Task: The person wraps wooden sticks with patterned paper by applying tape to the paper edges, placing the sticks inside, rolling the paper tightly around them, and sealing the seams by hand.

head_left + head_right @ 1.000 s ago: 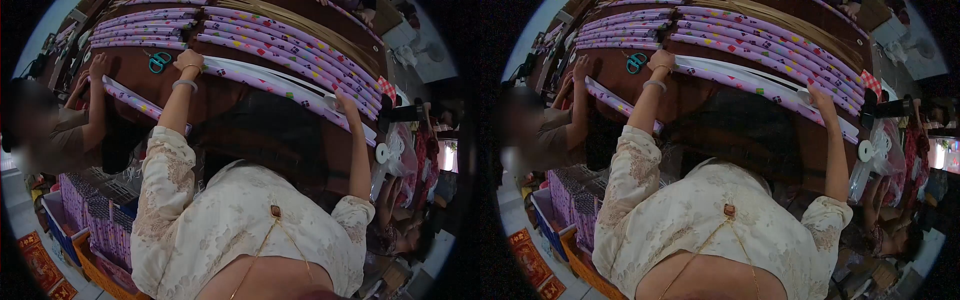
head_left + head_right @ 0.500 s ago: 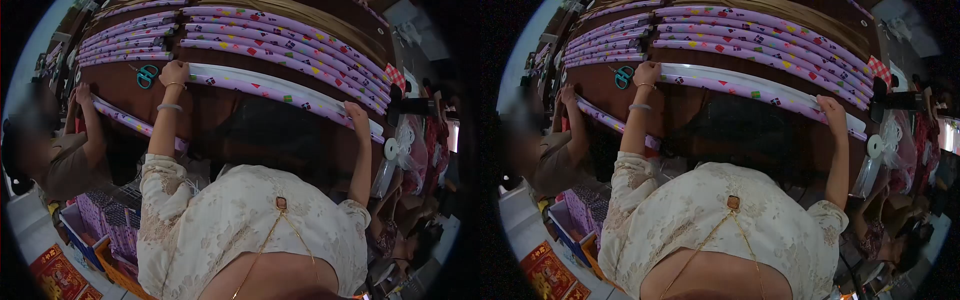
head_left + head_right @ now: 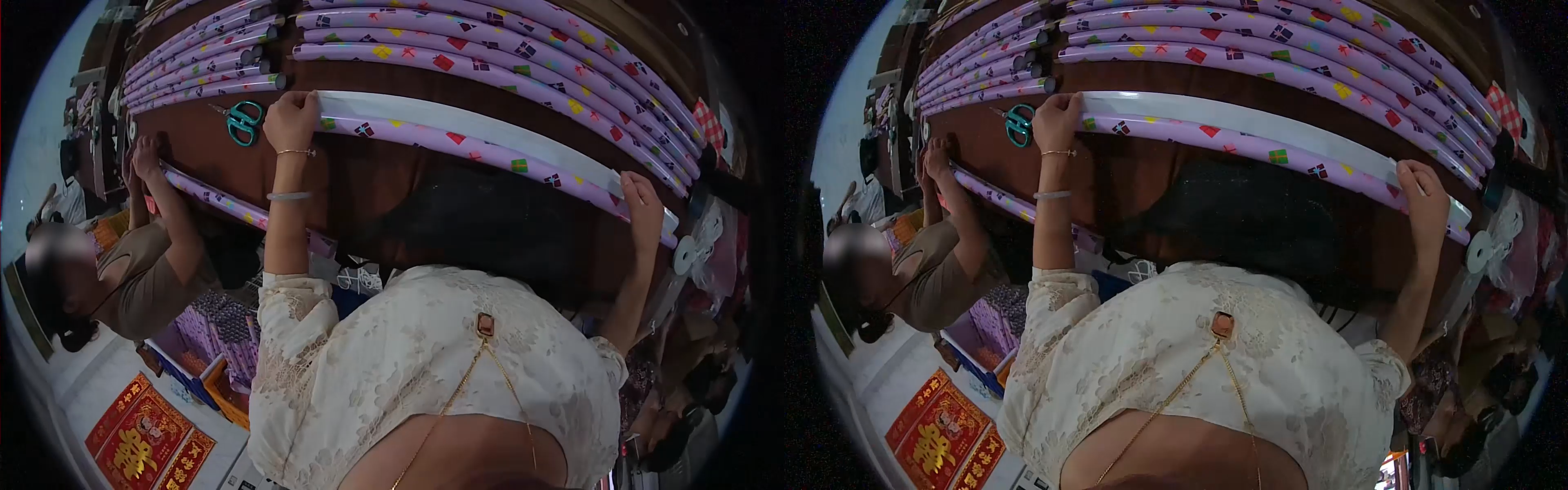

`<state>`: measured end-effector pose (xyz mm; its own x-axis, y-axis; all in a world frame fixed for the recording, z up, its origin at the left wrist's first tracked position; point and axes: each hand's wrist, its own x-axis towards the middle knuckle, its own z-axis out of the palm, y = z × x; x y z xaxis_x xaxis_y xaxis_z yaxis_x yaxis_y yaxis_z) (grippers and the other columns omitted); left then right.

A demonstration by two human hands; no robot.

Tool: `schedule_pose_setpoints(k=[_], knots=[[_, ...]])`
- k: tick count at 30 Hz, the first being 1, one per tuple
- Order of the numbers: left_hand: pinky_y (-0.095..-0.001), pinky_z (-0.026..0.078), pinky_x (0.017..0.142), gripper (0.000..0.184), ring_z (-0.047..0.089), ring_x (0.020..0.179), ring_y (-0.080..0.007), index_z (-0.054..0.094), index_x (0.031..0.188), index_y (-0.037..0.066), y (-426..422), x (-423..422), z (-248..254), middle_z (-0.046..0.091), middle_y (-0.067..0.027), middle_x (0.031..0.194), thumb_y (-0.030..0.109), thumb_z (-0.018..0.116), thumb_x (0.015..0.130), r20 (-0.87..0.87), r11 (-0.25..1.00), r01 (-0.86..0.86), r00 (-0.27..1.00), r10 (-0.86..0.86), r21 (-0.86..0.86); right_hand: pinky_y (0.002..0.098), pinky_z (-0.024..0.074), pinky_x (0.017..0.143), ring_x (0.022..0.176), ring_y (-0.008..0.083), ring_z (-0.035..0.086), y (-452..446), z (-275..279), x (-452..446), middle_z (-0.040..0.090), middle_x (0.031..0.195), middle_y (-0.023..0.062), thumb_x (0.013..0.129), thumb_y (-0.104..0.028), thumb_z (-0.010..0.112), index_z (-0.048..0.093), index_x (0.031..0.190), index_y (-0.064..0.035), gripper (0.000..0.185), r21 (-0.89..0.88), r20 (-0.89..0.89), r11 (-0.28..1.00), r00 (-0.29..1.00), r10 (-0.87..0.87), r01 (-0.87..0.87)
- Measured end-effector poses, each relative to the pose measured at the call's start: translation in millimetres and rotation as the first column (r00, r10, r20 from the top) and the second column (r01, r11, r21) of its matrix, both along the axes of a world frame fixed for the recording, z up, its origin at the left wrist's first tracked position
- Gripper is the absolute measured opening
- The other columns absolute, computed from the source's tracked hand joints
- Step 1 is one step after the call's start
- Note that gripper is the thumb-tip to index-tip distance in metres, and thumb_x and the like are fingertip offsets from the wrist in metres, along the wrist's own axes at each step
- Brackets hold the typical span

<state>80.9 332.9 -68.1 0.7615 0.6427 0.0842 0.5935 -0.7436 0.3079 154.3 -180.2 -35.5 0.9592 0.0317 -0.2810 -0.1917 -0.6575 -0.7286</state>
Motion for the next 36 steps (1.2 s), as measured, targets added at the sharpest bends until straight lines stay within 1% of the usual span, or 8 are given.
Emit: schedule_pose_setpoints(k=[2, 4, 5, 7, 16, 27, 29, 36], knots=[[-0.0383, 0.049, 0.064, 0.032, 0.063, 0.071, -0.0295, 0.069, 0.08, 0.009, 1, -1, -2, 0.065, -0.0113, 0.074, 0.038, 0.06, 0.073, 0.005, 1.0, 0.015, 1.0, -0.015, -0.01, 0.0242, 0.0413, 0.066, 0.074, 0.0103, 0.052, -1, -1, 1, 0.06, 0.091, 0.0027, 0.082, -0.033, 0.06, 0.064, 0.082, 0.0004, 0.034, -0.06, 0.053, 0.998, 0.998, 0.034, -0.03], [-0.0384, 0.049, 0.064, 0.032, 0.063, 0.071, -0.0293, 0.068, 0.079, 0.008, 4, -1, -5, 0.065, -0.0112, 0.074, 0.038, 0.061, 0.073, 0.022, 1.0, 0.007, 1.0, -0.007, 0.004, 0.0274, 0.0421, 0.072, 0.08, 0.0171, 0.056, 0, 1, 1, 0.06, 0.096, 0.0056, 0.082, -0.035, 0.059, 0.063, 0.079, 0.0018, 0.037, -0.228, 0.128, 0.969, 0.984, 0.126, -0.094], [-0.0382, 0.049, 0.065, 0.032, 0.063, 0.07, -0.029, 0.068, 0.079, 0.007, 4, -1, -6, 0.065, -0.0112, 0.073, 0.038, 0.061, 0.074, 0.025, 1.0, 0.01, 1.0, -0.01, 0.007, 0.0274, 0.0421, 0.072, 0.08, 0.0171, 0.056, 2, 5, 0, 0.06, 0.096, 0.0056, 0.082, -0.035, 0.059, 0.063, 0.079, 0.0018, 0.037, -0.233, 0.123, 0.969, 0.985, 0.12, -0.089], [-0.038, 0.049, 0.065, 0.032, 0.063, 0.07, -0.0288, 0.068, 0.079, 0.007, 5, -2, -7, 0.065, -0.0113, 0.073, 0.038, 0.061, 0.074, 0.035, 1.0, 0.01, 0.999, -0.009, -0.022, 0.0294, 0.0417, 0.076, 0.087, 0.0229, 0.057, 11, 12, -3, 0.059, 0.101, 0.0061, 0.081, -0.038, 0.058, 0.064, 0.083, 0.0009, 0.04, -0.409, 0.087, 0.909, 0.989, 0.123, -0.077], [-0.0374, 0.049, 0.064, 0.03, 0.063, 0.069, -0.028, 0.069, 0.079, 0.007, 1, -2, -1, 0.065, -0.0105, 0.072, 0.036, 0.063, 0.074, 0.046, 0.999, 0.009, 0.999, -0.007, -0.046, 0.0333, 0.0447, 0.077, 0.092, 0.0232, 0.057, 29, 14, -10, 0.058, 0.105, 0.0037, 0.079, -0.046, 0.057, 0.064, 0.091, -0.0038, 0.045, -0.683, 0.156, 0.73, 0.98, 0.124, 0.017], [-0.0389, 0.047, 0.068, 0.032, 0.061, 0.073, -0.0287, 0.068, 0.08, 0.008, 10, -5, -11, 0.064, -0.0123, 0.073, 0.039, 0.062, 0.074, 0.023, 1.0, -0.013, 1.0, 0.013, -0.026, 0.0338, 0.0459, 0.076, 0.094, 0.0225, 0.056, 42, 15, -9, 0.059, 0.104, 0.0039, 0.076, -0.05, 0.057, 0.065, 0.088, -0.0031, 0.049, -0.772, 0.182, 0.633, 0.974, 0.138, 0.055], [-0.0393, 0.047, 0.069, 0.032, 0.061, 0.074, -0.0293, 0.068, 0.08, 0.008, 12, -6, -14, 0.064, -0.0131, 0.074, 0.039, 0.062, 0.074, 0.04, 0.995, -0.007, 0.999, 0.011, -0.095, 0.0335, 0.046, 0.076, 0.094, 0.0224, 0.056, 45, 18, -9, 0.059, 0.104, 0.0044, 0.076, -0.05, 0.057, 0.065, 0.088, -0.0029, 0.049, -0.793, 0.164, 0.607, 0.978, 0.132, 0.051], [-0.0355, 0.048, 0.067, 0.033, 0.063, 0.071, -0.0275, 0.068, 0.082, 0.006, 9, -6, -6, 0.065, -0.0133, 0.074, 0.038, 0.063, 0.075, 0.05, 0.994, 0.031, 0.998, -0.026, -0.1, 0.0337, 0.0471, 0.074, 0.093, 0.0219, 0.057, 46, 13, -10, 0.059, 0.102, 0.0047, 0.075, -0.048, 0.059, 0.066, 0.086, -0.0011, 0.049, -0.786, 0.222, 0.613, 0.963, 0.152, 0.085]])
